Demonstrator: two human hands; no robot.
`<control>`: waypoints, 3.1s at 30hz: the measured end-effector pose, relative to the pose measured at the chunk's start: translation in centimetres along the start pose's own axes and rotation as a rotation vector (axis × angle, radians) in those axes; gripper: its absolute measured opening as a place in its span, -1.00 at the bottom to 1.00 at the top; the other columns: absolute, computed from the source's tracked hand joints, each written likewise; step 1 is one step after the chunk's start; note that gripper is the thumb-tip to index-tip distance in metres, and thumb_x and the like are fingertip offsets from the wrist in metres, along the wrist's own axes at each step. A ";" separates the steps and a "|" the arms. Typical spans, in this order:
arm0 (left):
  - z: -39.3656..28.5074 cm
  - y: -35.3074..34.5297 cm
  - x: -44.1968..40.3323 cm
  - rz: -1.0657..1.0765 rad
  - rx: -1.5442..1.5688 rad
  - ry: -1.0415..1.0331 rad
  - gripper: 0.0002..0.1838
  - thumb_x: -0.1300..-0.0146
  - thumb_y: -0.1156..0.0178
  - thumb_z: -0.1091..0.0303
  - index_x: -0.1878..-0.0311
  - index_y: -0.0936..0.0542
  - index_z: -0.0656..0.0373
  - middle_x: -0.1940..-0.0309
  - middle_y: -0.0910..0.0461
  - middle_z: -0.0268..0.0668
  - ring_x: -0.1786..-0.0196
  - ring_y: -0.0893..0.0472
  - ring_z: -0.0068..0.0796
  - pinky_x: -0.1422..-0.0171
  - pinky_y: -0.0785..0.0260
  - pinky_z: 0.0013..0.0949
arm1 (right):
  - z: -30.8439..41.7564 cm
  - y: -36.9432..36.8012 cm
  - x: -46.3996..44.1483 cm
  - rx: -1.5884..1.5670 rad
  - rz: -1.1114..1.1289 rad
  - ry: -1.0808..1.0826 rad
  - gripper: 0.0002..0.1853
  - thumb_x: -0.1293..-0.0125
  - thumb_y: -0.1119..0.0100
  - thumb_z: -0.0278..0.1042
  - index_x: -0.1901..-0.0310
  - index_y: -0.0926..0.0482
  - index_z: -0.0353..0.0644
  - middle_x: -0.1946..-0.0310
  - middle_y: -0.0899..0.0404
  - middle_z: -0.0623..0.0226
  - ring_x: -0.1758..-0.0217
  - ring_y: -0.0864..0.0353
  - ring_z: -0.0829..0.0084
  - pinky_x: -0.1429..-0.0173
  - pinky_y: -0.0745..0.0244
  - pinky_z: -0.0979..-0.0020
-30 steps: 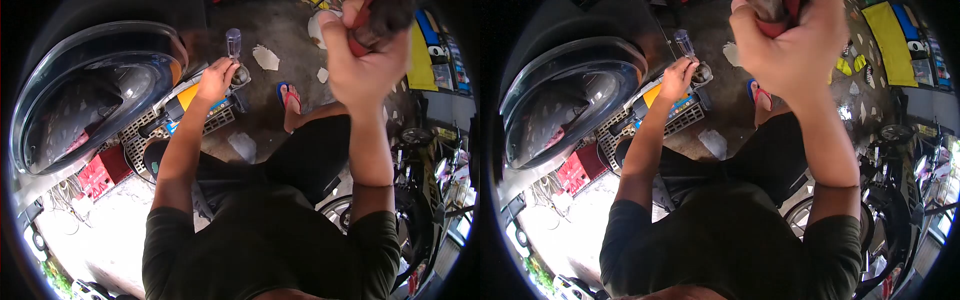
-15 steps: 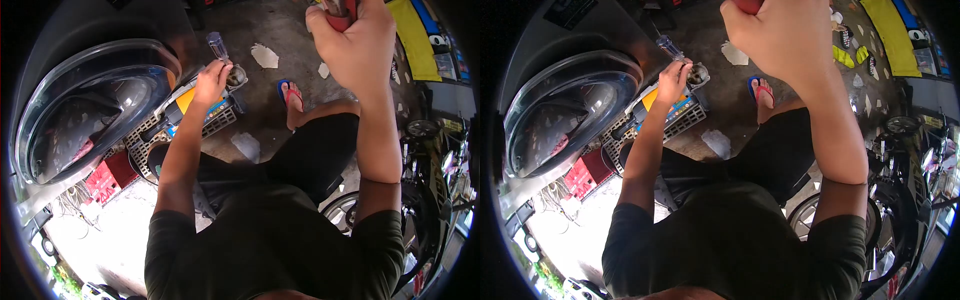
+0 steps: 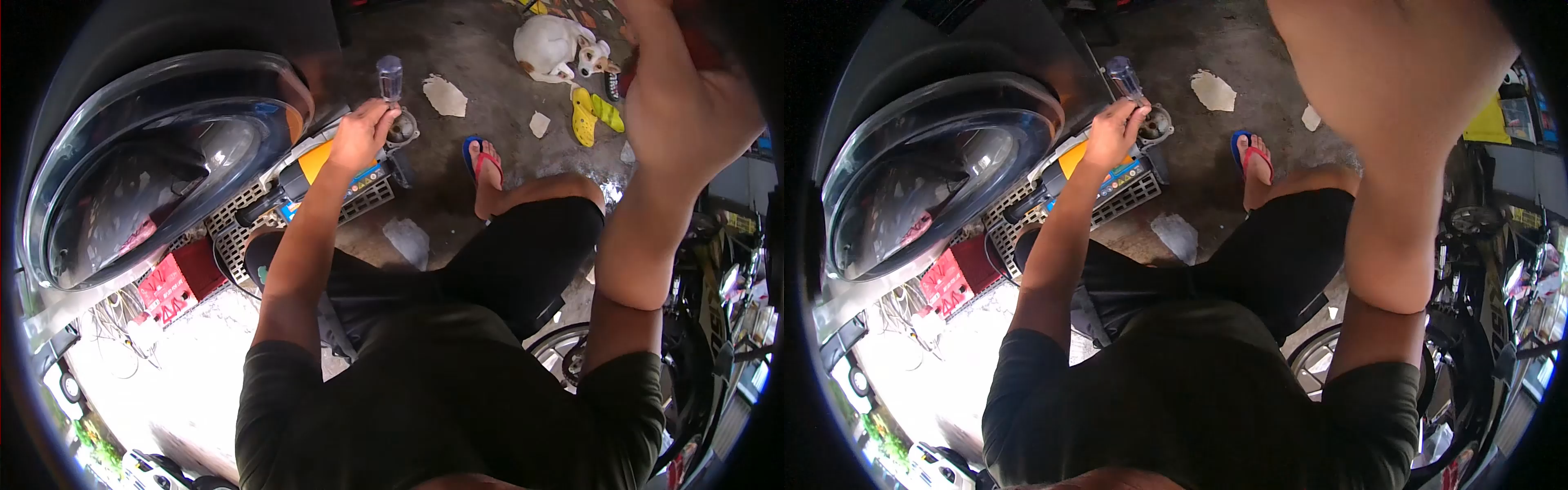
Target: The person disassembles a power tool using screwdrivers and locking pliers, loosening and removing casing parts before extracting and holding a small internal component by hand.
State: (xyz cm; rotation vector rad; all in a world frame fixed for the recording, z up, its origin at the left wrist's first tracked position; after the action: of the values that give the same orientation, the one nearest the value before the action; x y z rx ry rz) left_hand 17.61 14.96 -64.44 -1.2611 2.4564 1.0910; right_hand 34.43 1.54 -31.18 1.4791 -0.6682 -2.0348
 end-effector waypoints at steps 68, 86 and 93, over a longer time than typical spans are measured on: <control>-12.3 -6.0 -15.3 -0.360 0.636 0.173 -0.55 -0.65 -0.01 0.29 -0.46 -0.27 0.26 0.34 -0.53 -0.27 0.34 -0.63 -0.45 0.19 -0.57 -0.30 | -14.9 -18.2 15.3 -1.436 0.161 -1.545 -0.72 -0.30 -0.43 -0.51 0.27 -0.41 -0.13 0.53 -0.52 0.40 0.57 -0.47 0.54 0.48 -0.40 0.43; 7.8 -18.8 -54.2 -0.129 -0.432 0.037 -0.78 -0.37 -0.22 0.41 -0.04 -0.70 0.16 0.12 -0.69 -0.02 0.02 -0.70 0.06 -0.10 -0.53 -0.01 | -18.6 -19.0 19.0 -0.927 0.863 -1.570 -0.57 -0.20 -0.50 -0.16 0.20 -0.58 -0.40 0.51 -0.67 -0.09 0.57 -0.71 0.09 0.48 -0.57 0.11; 12.8 -23.5 -63.2 -0.208 -0.632 -0.035 -0.72 -0.31 -0.23 0.36 -0.06 -0.74 0.02 0.06 -0.72 -0.06 -0.04 -0.70 0.08 -0.20 -0.53 0.03 | -19.2 -22.8 21.3 -0.968 0.899 -1.662 -0.56 -0.21 -0.48 -0.23 0.03 -0.51 -0.32 0.35 -0.69 -0.04 0.28 -0.73 0.07 0.18 -0.57 0.12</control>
State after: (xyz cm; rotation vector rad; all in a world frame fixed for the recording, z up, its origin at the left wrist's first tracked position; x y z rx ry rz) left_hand 72.99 54.95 -57.55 -1.5834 1.9483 1.8834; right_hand 44.37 2.47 -66.45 -1.0983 -0.5051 -1.8280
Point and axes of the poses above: each hand's wrist, its own x-axis away from the middle knuckle, its own y-axis out of the back of the hand, z = x × y, the point moved 6 cm from there along -x, towards the middle knuckle
